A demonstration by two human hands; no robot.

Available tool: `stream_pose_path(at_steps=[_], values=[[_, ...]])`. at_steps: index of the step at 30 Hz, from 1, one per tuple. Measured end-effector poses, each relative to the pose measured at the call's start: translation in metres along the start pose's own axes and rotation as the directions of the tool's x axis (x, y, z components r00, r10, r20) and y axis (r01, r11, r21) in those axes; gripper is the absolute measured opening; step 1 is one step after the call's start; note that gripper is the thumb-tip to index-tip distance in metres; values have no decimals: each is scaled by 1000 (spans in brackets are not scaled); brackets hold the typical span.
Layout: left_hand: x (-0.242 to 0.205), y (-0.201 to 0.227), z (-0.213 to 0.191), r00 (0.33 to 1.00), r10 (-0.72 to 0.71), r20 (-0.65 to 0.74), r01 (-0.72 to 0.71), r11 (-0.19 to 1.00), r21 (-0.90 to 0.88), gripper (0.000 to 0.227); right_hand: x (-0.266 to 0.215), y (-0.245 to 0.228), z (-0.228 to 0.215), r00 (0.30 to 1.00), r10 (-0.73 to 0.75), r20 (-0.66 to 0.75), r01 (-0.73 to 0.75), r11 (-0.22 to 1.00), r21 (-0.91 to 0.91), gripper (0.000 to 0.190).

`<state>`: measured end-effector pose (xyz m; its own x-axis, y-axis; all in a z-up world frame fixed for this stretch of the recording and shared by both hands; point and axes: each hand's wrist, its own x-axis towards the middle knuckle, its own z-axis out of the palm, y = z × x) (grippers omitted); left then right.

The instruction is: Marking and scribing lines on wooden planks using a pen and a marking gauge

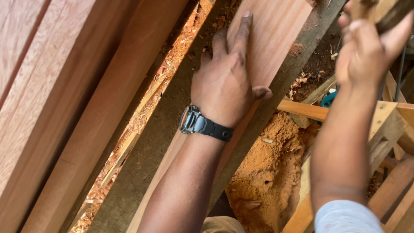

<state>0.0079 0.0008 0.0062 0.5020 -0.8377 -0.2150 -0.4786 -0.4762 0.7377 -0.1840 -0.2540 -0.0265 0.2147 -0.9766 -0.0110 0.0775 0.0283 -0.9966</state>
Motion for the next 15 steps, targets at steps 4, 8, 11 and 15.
stream_pose_path(at_steps=[4, 8, 11, 15], values=[[1, 0, 3, 1000, -21, 5, 21, 999, 34, 147, -101, -24, 45, 978, 53, 203, -76, 991, 107, 63], [2, 2, 1, 1000, -17, -6, 18, 998, 56, 149, -134, -9, 73, 995, 81, 53, -92, 967, 240, 57], [0, 1, 1, 999, -21, -40, 23, 999, 39, 146, -138, -6, 88, 993, 84, -85, -56, 956, 287, 61], [-3, -3, 8, 990, 29, -136, -18, 996, 84, 133, -141, -25, 121, 907, 223, -357, -114, 947, 301, 99]])
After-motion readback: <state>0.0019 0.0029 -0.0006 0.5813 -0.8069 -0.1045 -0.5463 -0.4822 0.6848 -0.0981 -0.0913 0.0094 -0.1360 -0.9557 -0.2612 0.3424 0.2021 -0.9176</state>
